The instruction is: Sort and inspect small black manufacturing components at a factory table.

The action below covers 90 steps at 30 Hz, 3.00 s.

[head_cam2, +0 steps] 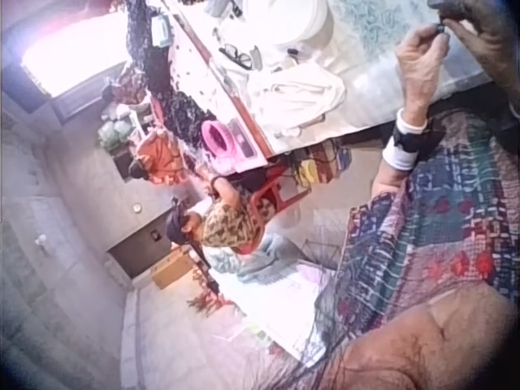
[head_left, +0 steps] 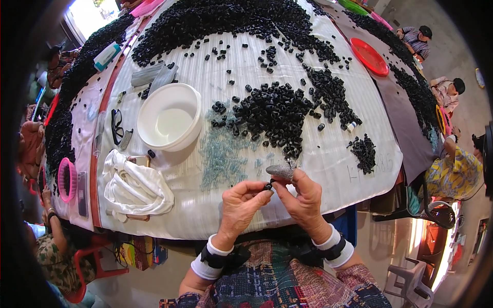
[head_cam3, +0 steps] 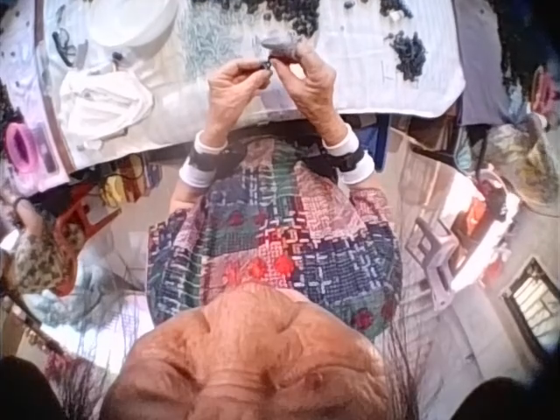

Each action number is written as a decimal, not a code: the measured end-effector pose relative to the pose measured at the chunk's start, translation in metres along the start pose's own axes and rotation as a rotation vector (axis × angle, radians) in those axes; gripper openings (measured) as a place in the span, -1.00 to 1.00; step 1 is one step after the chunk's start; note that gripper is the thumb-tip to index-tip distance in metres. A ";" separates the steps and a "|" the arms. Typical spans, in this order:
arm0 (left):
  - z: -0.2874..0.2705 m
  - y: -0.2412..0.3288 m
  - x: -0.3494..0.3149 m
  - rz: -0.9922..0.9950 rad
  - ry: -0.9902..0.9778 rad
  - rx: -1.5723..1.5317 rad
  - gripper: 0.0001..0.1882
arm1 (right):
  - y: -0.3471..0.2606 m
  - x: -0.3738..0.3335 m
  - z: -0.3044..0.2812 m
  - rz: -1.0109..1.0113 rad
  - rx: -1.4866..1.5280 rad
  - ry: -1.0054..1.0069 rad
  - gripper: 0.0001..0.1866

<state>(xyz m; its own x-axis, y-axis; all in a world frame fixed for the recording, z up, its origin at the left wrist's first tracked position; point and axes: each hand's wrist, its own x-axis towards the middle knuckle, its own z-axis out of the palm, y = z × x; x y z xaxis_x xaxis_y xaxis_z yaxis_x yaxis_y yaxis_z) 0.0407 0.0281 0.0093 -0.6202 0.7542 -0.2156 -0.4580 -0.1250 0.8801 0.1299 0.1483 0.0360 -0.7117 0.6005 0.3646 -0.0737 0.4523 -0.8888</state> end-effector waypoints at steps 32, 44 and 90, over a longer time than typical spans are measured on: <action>0.006 -0.001 0.002 -0.098 0.052 0.113 -0.81 | 0.004 -0.002 -0.010 -0.247 -0.327 -0.148 -0.69; 0.000 0.005 0.004 -0.179 -0.006 0.056 -0.80 | 0.003 -0.002 -0.007 -0.298 -0.370 -0.160 -0.68; 0.001 0.010 0.007 -0.198 0.041 -0.102 -0.95 | 0.006 -0.006 0.010 -0.236 -0.363 -0.173 -0.67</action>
<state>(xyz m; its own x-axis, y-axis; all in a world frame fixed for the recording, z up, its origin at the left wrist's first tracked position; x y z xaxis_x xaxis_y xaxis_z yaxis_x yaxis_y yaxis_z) 0.0326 0.0324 0.0167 -0.5361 0.7438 -0.3992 -0.6344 -0.0431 0.7718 0.1272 0.1408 0.0256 -0.8129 0.3485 0.4665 -0.0206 0.7834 -0.6212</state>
